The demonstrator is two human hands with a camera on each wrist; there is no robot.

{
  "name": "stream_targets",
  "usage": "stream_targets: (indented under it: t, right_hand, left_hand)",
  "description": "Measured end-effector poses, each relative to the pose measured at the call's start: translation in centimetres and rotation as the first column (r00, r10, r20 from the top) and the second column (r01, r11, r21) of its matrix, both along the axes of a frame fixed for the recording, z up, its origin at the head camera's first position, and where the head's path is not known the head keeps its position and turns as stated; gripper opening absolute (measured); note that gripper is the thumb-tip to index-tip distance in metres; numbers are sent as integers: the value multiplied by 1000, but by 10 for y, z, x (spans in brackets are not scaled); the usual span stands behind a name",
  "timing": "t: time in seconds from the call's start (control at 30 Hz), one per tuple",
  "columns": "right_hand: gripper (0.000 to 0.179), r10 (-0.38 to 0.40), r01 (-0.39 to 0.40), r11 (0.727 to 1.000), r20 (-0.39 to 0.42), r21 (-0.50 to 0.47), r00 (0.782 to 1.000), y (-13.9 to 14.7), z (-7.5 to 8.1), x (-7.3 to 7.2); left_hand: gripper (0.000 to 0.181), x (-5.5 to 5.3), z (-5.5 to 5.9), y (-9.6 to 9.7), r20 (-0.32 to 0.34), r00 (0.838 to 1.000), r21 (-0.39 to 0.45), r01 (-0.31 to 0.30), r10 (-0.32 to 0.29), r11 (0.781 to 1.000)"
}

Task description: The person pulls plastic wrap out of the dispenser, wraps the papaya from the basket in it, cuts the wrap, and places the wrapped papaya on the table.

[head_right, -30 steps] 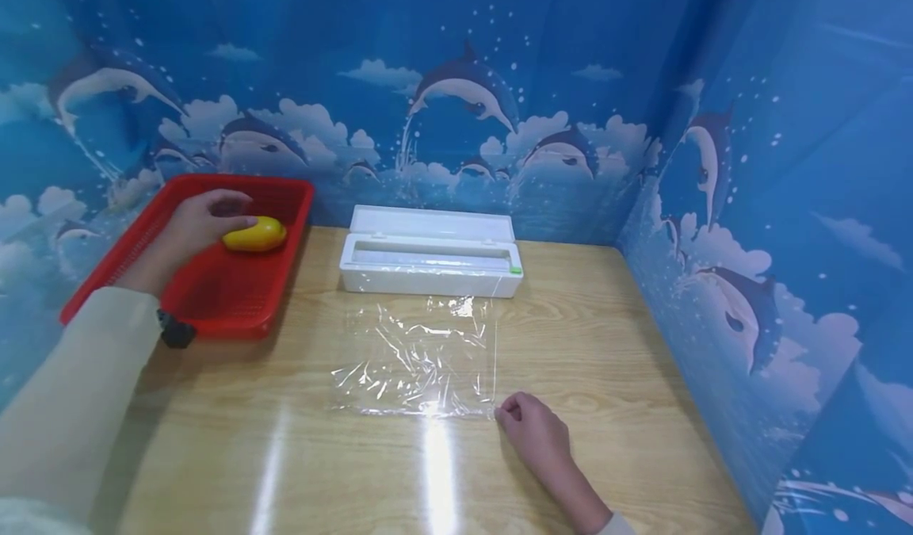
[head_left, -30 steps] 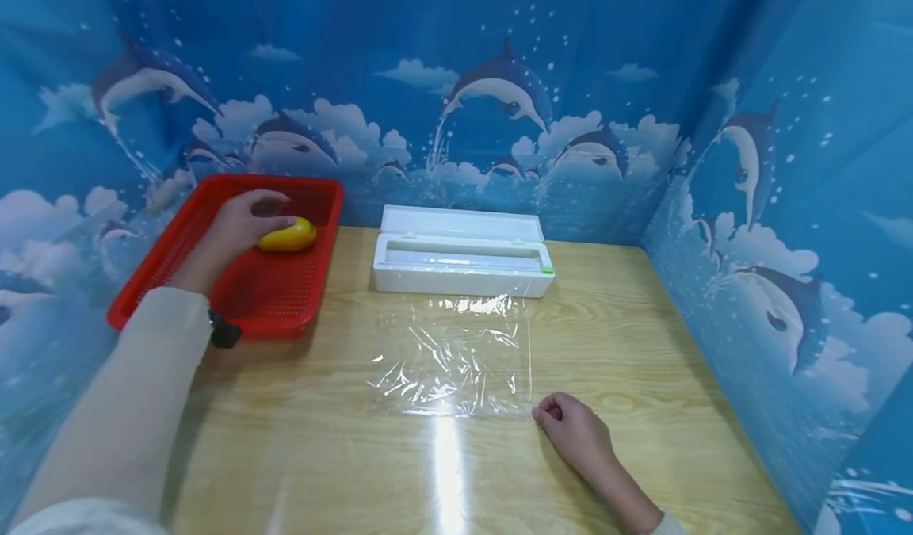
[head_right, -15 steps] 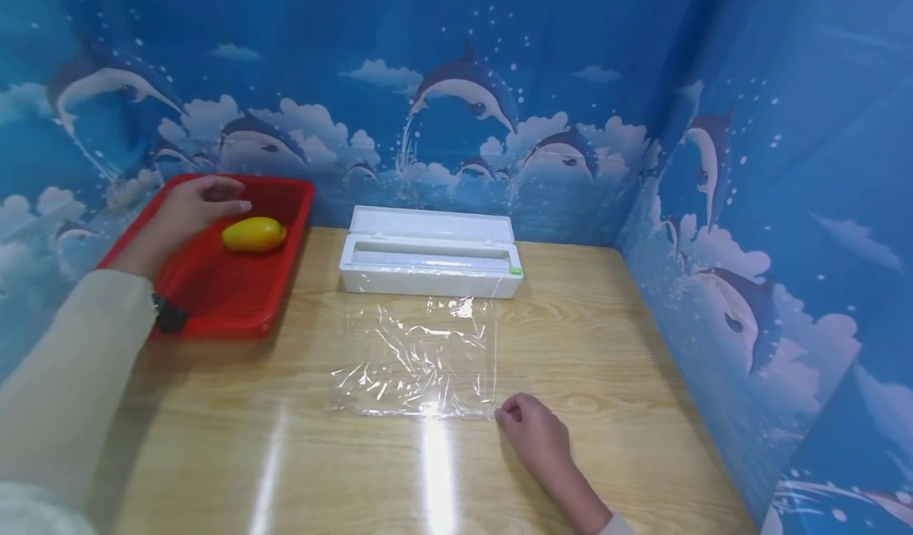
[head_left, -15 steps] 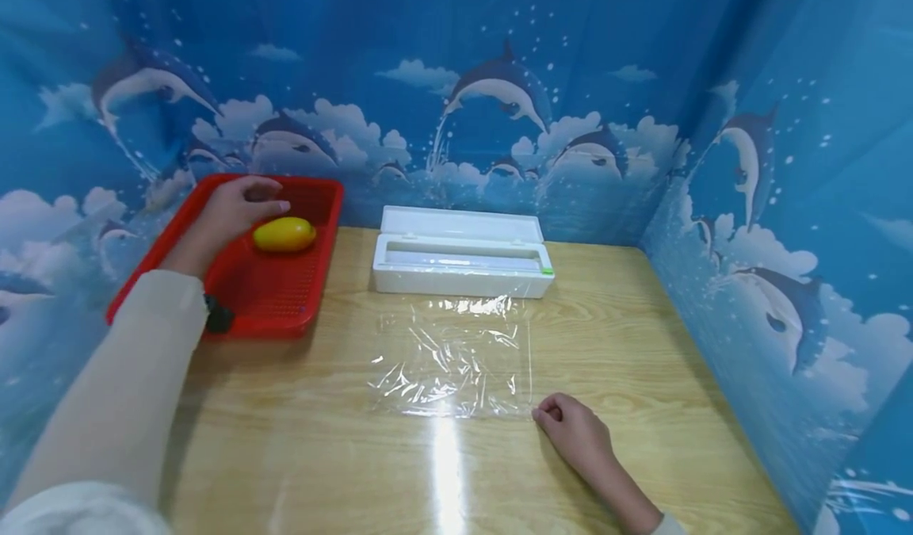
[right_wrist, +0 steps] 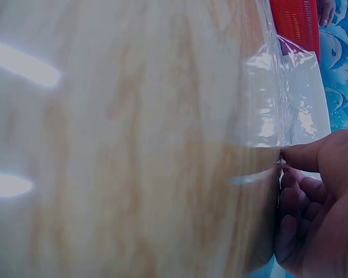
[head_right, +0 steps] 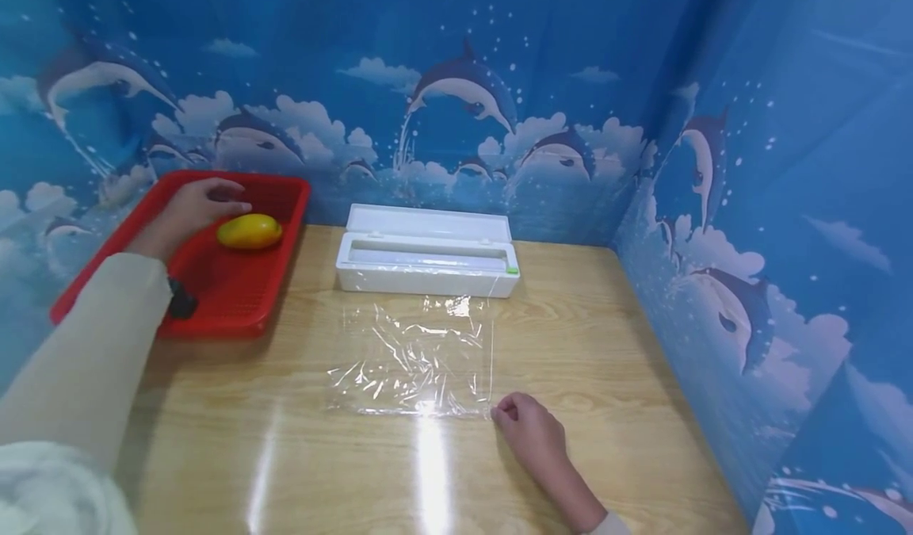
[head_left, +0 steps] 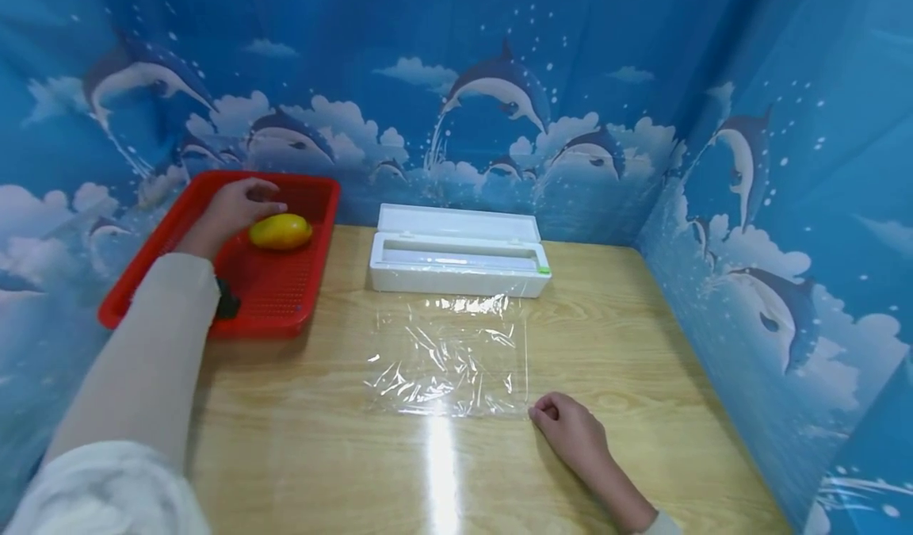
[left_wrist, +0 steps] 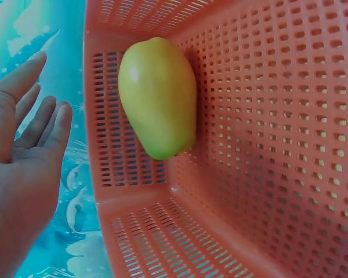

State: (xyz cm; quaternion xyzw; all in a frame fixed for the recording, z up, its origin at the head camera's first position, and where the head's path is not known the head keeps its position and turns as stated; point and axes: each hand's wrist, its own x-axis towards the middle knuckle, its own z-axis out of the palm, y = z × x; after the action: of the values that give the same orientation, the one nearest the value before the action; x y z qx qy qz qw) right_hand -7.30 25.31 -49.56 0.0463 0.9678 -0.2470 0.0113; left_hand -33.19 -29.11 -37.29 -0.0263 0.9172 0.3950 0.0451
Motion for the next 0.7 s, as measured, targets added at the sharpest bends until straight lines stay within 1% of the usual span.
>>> stream_targets:
  t: [0.1,0.23,0.4,0.47,0.53,0.7]
  right_hand:
    - [8,-4,4,1000,0,0,1000,0,-1,0]
    - [9,-7,7,1000,-1,-3,1000,1,-1,0]
    - [8,-7,7,1000,1,-8,1000,1,0,0]
    - [8,-8,8,1000,2,-7,1000,1,0,0]
    - [8,-8,8,1000,3,-7,1000,0,1,0]
    - [9,-9,9,1000,4,-5,1000,0,1,0]
  left_hand:
    - [78,-7,-8,-3,11,1000,-9,2,-2,1000]
    - [74,-15,-23,-8,15,1000,-25,4,-4,1000]
    - [76,-17,-38,-14,32,999,-30,-21,22,999]
    - [79,-17,-41,-16,42,999,-28,-32,33,999]
    - [81,-18,-44,-17,45,999,-28,-26,27,999]
    - [85,-22,-49,-19,47,999,-38,17,-15,999]
